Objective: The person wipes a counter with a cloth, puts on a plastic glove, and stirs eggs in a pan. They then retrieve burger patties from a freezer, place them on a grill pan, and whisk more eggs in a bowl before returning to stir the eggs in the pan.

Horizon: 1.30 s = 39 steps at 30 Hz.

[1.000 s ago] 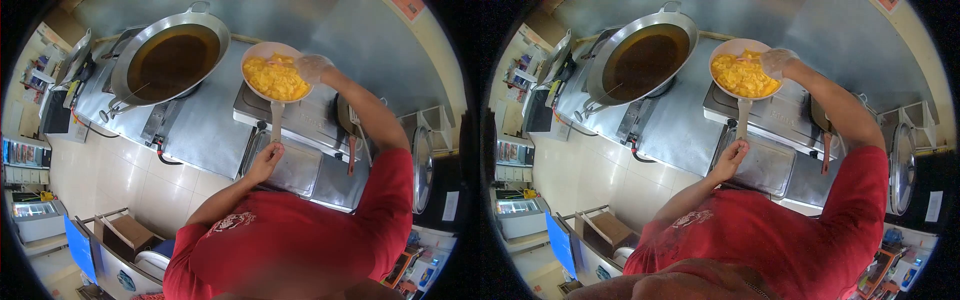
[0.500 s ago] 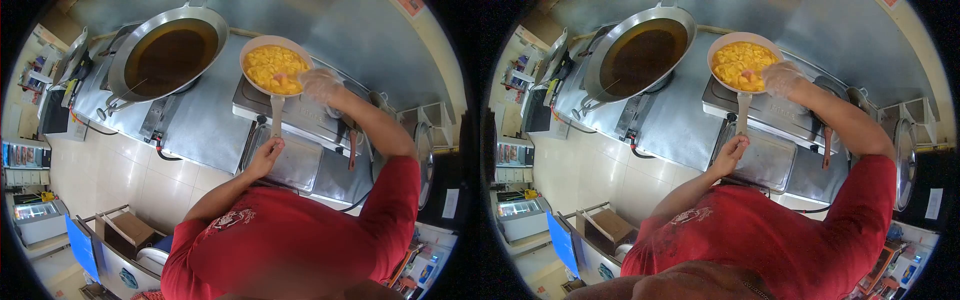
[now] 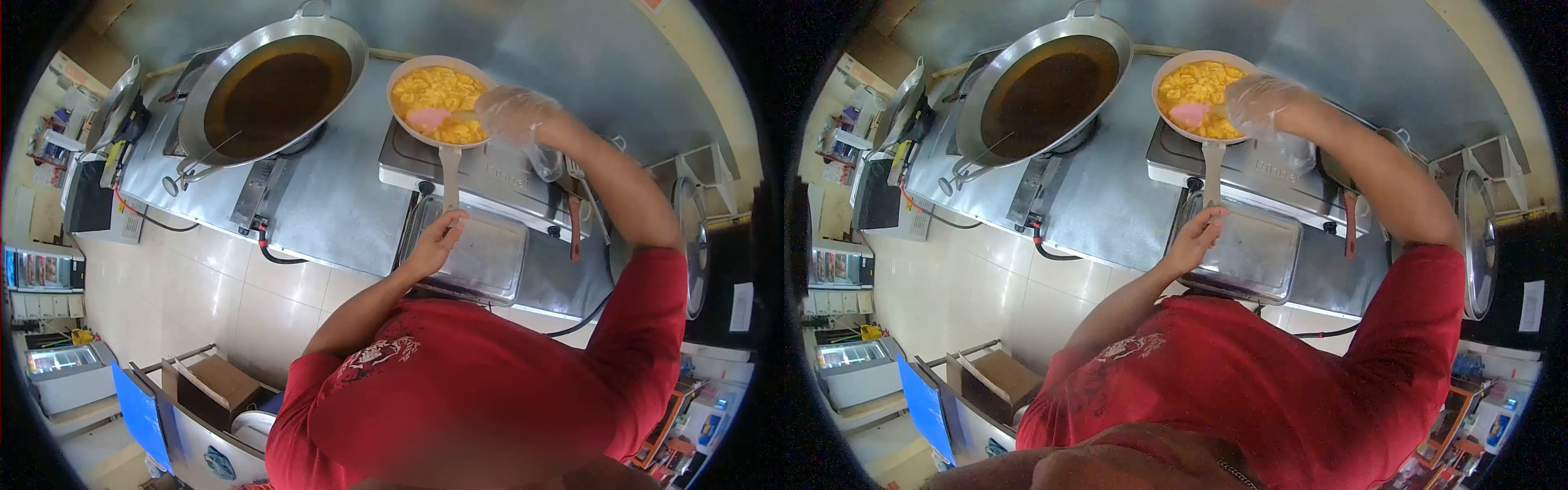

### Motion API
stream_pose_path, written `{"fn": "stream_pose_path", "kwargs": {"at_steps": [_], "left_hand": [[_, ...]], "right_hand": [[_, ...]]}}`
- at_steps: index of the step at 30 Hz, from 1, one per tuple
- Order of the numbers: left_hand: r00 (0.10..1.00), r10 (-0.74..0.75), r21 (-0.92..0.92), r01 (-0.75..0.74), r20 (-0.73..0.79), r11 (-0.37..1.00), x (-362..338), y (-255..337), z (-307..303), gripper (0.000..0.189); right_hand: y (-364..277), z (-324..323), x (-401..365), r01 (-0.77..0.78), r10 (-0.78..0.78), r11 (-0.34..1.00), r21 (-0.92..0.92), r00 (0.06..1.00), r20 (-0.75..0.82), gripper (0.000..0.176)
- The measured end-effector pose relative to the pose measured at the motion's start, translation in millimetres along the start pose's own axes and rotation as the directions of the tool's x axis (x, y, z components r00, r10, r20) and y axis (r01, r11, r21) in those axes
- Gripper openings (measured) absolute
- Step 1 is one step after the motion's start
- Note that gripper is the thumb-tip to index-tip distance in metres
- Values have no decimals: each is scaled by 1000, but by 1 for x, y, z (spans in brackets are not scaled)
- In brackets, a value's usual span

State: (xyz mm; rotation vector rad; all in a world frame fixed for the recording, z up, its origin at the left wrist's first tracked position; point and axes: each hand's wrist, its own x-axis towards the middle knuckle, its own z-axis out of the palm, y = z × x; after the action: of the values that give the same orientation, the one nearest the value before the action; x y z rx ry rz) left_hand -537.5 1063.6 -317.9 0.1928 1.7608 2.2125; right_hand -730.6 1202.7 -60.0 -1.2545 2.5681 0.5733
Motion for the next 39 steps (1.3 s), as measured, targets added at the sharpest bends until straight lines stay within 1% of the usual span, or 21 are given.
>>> {"fn": "stream_pose_path", "kwargs": {"at_steps": [1,4,7,10,12,13,15,17,18,19,22,23,25,27,29,30,32,34,37,38,39], "left_hand": [[1000,-7,-7,7,10,1000,1,0,-1,24],[999,3,-19,-2,47,1000,2,-4,-2,27],[995,58,25,-60,77,998,4,-8,-2,32],[994,82,109,-90,74,990,-1,-4,1,33],[988,142,157,-149,53,976,2,-8,1,34],[990,130,181,-138,57,974,0,-3,0,34],[993,103,227,-115,62,967,-4,6,-1,35],[989,142,201,-148,47,968,-1,-6,-2,36],[986,160,189,-165,40,968,1,-13,-2,36],[989,142,188,-146,37,971,1,-12,-3,39],[995,89,183,-95,39,978,-3,-9,-4,46],[996,75,186,-83,48,979,-4,-6,-4,47],[994,90,178,-98,57,979,-6,0,-5,50],[989,135,158,-144,63,977,-12,3,-3,56],[985,159,230,-171,71,958,-14,0,-5,59],[983,169,268,-184,78,946,-17,-1,-7,61],[980,189,216,-199,63,956,-28,4,-8,60],[981,189,178,-195,50,965,-42,6,-19,59],[994,106,84,-107,15,991,-90,-6,-51,56],[998,59,27,-59,-3,998,-110,-6,-66,54],[996,-36,-150,24,-80,988,-128,-25,-80,52]], "right_hand": [[-9,3,9,37,-31,998,-51,993,110,20],[-14,54,51,22,-24,982,185,1000,9,22],[-29,43,76,-270,294,907,322,955,-26,23],[-11,52,99,-285,315,911,300,947,-58,24],[-2,44,104,-309,316,932,188,949,-8,24],[-2,38,103,-316,316,940,128,949,18,24],[-3,30,98,-421,441,877,232,897,-38,24],[4,34,99,-461,482,861,214,874,-55,24],[12,44,104,-455,465,879,142,884,-44,25],[17,51,108,-447,449,892,68,893,-33,25],[1,65,97,-469,471,879,79,882,4,29],[-5,68,92,-481,480,875,61,877,24,33],[-7,70,85,-508,511,860,-49,857,74,58],[-18,25,49,-421,425,905,-68,901,80,57],[-23,12,37,-377,384,922,-88,919,89,42],[-25,23,40,-376,385,922,-95,918,93,31],[-28,42,40,-402,408,912,-85,910,73,31],[-21,47,42,-452,453,890,-54,892,3,31],[-10,24,23,-525,523,850,46,851,51,35],[4,48,22,-456,457,887,76,889,8,37],[22,90,22,-388,394,915,109,918,-38,41]]}}
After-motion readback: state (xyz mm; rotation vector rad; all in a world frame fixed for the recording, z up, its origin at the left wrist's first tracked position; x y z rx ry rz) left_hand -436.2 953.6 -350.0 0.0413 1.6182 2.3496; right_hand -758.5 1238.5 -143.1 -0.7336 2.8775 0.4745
